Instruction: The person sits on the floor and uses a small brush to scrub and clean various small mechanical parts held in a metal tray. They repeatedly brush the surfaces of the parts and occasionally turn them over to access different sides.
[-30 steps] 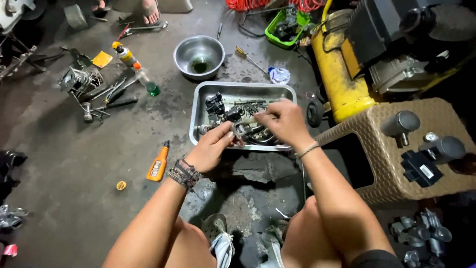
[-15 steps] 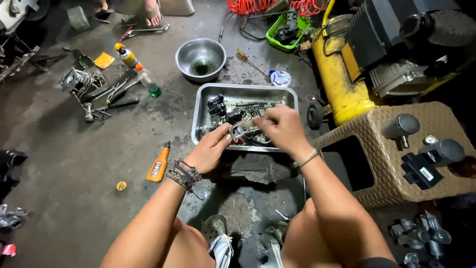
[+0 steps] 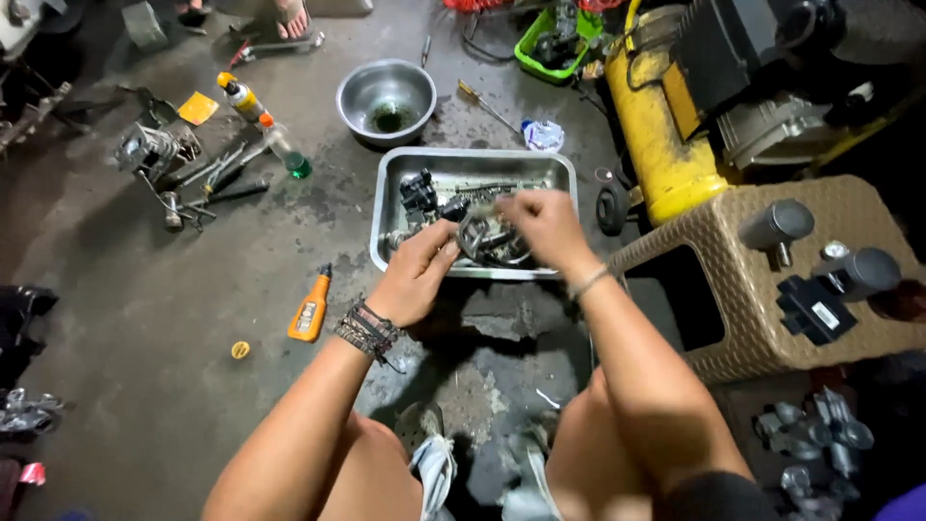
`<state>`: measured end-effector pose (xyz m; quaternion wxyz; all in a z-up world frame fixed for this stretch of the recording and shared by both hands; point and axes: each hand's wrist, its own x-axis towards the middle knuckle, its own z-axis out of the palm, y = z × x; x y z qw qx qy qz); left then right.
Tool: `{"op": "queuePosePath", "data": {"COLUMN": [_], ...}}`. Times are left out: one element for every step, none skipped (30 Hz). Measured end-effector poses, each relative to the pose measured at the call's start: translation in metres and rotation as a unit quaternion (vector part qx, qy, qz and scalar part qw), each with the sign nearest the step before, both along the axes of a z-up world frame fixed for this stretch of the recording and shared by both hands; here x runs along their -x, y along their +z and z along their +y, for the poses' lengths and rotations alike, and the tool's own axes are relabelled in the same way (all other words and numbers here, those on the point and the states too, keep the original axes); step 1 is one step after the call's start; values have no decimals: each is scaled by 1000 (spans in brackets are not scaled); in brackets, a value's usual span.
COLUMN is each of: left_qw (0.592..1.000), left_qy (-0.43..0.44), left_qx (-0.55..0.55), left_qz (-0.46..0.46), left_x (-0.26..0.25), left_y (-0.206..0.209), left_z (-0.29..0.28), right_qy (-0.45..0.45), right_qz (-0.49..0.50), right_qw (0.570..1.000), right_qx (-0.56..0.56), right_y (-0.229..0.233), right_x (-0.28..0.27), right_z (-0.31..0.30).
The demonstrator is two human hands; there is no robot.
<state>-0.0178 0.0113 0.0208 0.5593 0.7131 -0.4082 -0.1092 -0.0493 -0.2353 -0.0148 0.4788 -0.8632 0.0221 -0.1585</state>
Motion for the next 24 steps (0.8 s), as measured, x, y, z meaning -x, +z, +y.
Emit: {"op": "queuePosePath", "data": {"left_qw": [1000,1000,1000,1000,1000,1000,1000,1000,1000,1000,1000,999,999,1000,1000,1000,1000,1000,1000,1000,1000,1000,1000,1000], "left_qy": [-1,1,3,5,3,2,5,5,6,5,4,4,3,4,5,8,8,4,4,0,-5,-7,-15,-19], "left_qx": [-1,5,12,16,11,2,2,-4,-10,-12,3,18,17,21,25,24,14,1,-1,1,4,3,6,11], "left_qz": [4,3,3,-2,-5,-4,-2,-15,-28,-28,-31,-33,-31,-20,-10,-7,-8,-10,-8,-9,-9,-9,-3,0], "left_x": [9,7,5,0,-6,-8,-2,0,2,6,9,13,12,8,4,2,-1,-4,0,3,6,10,13,14], "left_y": [0,3,6,-3,-13,-26,-21,-14,-8,0,8,15,9,4,0,-7,-14,-21,-20,-18,-15,-9,-2,5], "left_z": [4,4,6,4,3,4,1,-3,-7,-6,-5,-4,-2,-1,0,-1,-3,-5,-7,-10,-14,-12,-10,-8], "right_qy": [-1,-30,-59,-57,-47,-36,-33,-8,17,16,-18,-52,-53,-56,-58,-56,-36,-19,-19,3,25,23,-9,-38], "right_qz": [4,13,23,18,12,11,13,24,34,35,40,47,48,37,26,29,22,13,15,17,20,20,35,46], "right_qw": [1000,999,998,998,999,998,998,997,994,994,997,997,997,997,995,995,996,996,996,997,997,997,998,998], "right_qx": [-1,8,16,20,-16,-56,-56,-77,-98,-100,-58,-15,-16,-46,-76,-76,-79,-85,-87,-80,-72,-73,-51,-28], "right_y": [0,7,14,21,27,29,28,29,29,33,36,40,21,5,-11,24,60,95,64,35,6,16,26,37], "right_x": [10,8,6,8,9,16,16,15,14,15,15,16,13,6,-1,11,22,34,25,16,7,11,15,14], "right_z": [-7,-19,-29,-24,-18,-10,-1,7,15,9,3,-4,-16,-30,-43,-17,8,32,25,16,8,4,1,-3]}}
